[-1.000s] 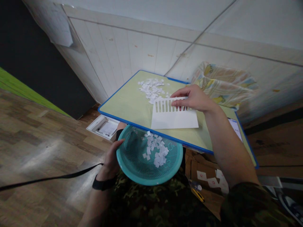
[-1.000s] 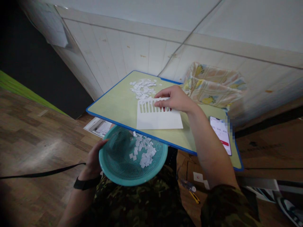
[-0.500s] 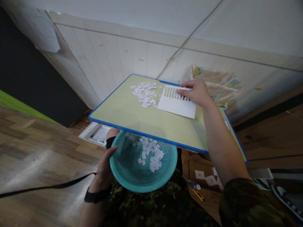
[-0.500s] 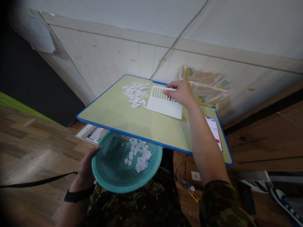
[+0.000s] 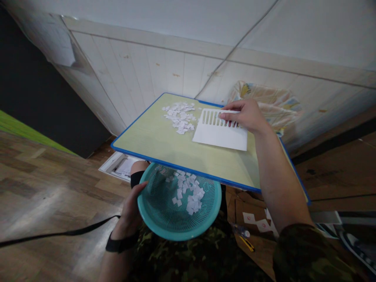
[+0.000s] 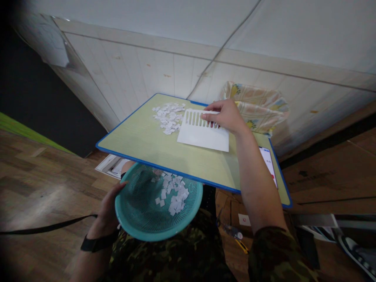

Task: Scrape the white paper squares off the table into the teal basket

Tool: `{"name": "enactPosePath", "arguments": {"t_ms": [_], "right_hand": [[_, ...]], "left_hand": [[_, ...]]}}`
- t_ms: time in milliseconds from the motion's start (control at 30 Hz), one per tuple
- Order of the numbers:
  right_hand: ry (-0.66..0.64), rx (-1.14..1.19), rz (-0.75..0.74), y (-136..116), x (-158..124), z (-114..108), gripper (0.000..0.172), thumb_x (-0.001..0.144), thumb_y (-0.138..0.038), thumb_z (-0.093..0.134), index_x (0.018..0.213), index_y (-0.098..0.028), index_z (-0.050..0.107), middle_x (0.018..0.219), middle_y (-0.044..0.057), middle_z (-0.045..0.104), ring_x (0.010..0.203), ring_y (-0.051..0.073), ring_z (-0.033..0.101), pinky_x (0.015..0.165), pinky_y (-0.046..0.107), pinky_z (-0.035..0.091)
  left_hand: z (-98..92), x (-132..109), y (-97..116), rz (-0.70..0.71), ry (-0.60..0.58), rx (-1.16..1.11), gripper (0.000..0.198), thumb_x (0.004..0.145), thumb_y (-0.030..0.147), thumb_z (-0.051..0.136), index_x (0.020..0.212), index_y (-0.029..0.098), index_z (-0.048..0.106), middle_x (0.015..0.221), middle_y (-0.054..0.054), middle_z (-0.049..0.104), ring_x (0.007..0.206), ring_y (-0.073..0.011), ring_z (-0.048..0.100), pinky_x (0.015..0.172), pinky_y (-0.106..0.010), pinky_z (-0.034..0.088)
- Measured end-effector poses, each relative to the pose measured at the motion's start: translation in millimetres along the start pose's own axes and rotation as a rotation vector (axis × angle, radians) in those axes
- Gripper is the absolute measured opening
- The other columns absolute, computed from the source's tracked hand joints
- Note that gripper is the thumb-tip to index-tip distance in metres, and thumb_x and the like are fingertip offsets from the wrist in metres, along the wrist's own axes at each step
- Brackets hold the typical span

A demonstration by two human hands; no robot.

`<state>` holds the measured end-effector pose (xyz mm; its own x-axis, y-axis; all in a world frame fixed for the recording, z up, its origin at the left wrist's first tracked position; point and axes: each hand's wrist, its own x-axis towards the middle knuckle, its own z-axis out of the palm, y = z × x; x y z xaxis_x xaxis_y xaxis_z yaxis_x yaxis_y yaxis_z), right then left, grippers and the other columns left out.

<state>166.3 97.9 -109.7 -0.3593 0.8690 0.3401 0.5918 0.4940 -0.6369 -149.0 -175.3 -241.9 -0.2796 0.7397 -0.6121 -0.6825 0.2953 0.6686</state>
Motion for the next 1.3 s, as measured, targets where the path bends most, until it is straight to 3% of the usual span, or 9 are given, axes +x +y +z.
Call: {"name": "enactPosePath", "arguments": {"t_ms": [167, 433, 600, 767, 933, 1033, 1300], "right_hand": [[-0.008, -0.032, -0.015, -1, -1, 1, 0.037, 0.074, -0.052, 0.082, 0.097, -0.023, 0.082, 0.079, 0.007, 0.078, 0.074, 0.028, 0.073, 0.071, 0.045, 0.062], [-0.024, -0.014, 0.025, -1, -1, -1, 0.042, 0.072, -0.055, 0.083, 0.097, -0.021, 0.082, 0.073, 0.006, 0.077, 0.065, 0.025, 0.07, 0.066, 0.042, 0.059], [-0.188, 0.031, -0.054, -17, -5, 11, 0.038, 0.07, -0.054, 0.084, 0.088, -0.021, 0.082, 0.073, 0.005, 0.076, 0.063, 0.022, 0.068, 0.06, 0.036, 0.056], [-0.311, 0.055, -0.037, -42, -14, 23, 0.034, 0.074, -0.051, 0.082, 0.091, -0.022, 0.081, 0.07, 0.004, 0.075, 0.062, 0.021, 0.067, 0.059, 0.035, 0.054], [-0.263, 0.099, 0.022, -31, -11, 4, 0.034, 0.071, -0.05, 0.086, 0.086, -0.021, 0.078, 0.065, 0.003, 0.071, 0.054, 0.018, 0.063, 0.049, 0.03, 0.047], [-0.312, 0.109, 0.069, -23, -8, -4, 0.033, 0.069, -0.049, 0.088, 0.084, -0.021, 0.077, 0.065, 0.003, 0.071, 0.053, 0.016, 0.061, 0.048, 0.028, 0.046], [-0.452, 0.187, 0.019, -37, -11, 28, 0.026, 0.072, -0.043, 0.087, 0.083, -0.022, 0.077, 0.061, 0.0, 0.07, 0.05, 0.015, 0.061, 0.045, 0.026, 0.044]], "left_hand": [[1.3, 1, -2, 0.005, -0.013, 0.005, 0.009, 0.076, 0.026, 0.076, 0.072, 0.019, 0.08, 0.067, -0.009, 0.082, 0.065, -0.0324, 0.08, 0.067, -0.039, 0.068], [2.0, 0, 0, 0.0, -0.018, 0.009, 0.026, 0.086, 0.02, 0.065, 0.067, 0.011, 0.081, 0.063, -0.011, 0.08, 0.049, -0.0234, 0.073, 0.058, -0.031, 0.065], [6.9, -4, 2, -0.03, -0.016, -0.008, 0.022, 0.083, 0.02, 0.067, 0.068, 0.014, 0.081, 0.062, -0.009, 0.08, 0.048, -0.0242, 0.072, 0.053, -0.031, 0.064], [7.6, -4, 2, -0.023, -0.027, -0.026, 0.019, 0.082, 0.021, 0.069, 0.066, 0.017, 0.079, 0.06, -0.007, 0.079, 0.044, -0.0232, 0.07, 0.052, -0.032, 0.064], [7.5, -4, 3, -0.038, -0.03, -0.036, 0.024, 0.086, 0.019, 0.065, 0.066, 0.014, 0.079, 0.06, -0.009, 0.079, 0.043, -0.0213, 0.07, 0.049, -0.028, 0.062], [7.4, -4, 2, -0.047, -0.046, -0.047, 0.027, 0.087, 0.019, 0.063, 0.065, 0.014, 0.079, 0.059, -0.008, 0.079, 0.042, -0.0211, 0.07, 0.048, -0.027, 0.062], [7.1, -2, 1, -0.055, -0.071, -0.054, 0.021, 0.084, 0.02, 0.067, 0.067, 0.016, 0.079, 0.057, -0.007, 0.078, 0.044, -0.0225, 0.072, 0.052, -0.029, 0.064]]}}
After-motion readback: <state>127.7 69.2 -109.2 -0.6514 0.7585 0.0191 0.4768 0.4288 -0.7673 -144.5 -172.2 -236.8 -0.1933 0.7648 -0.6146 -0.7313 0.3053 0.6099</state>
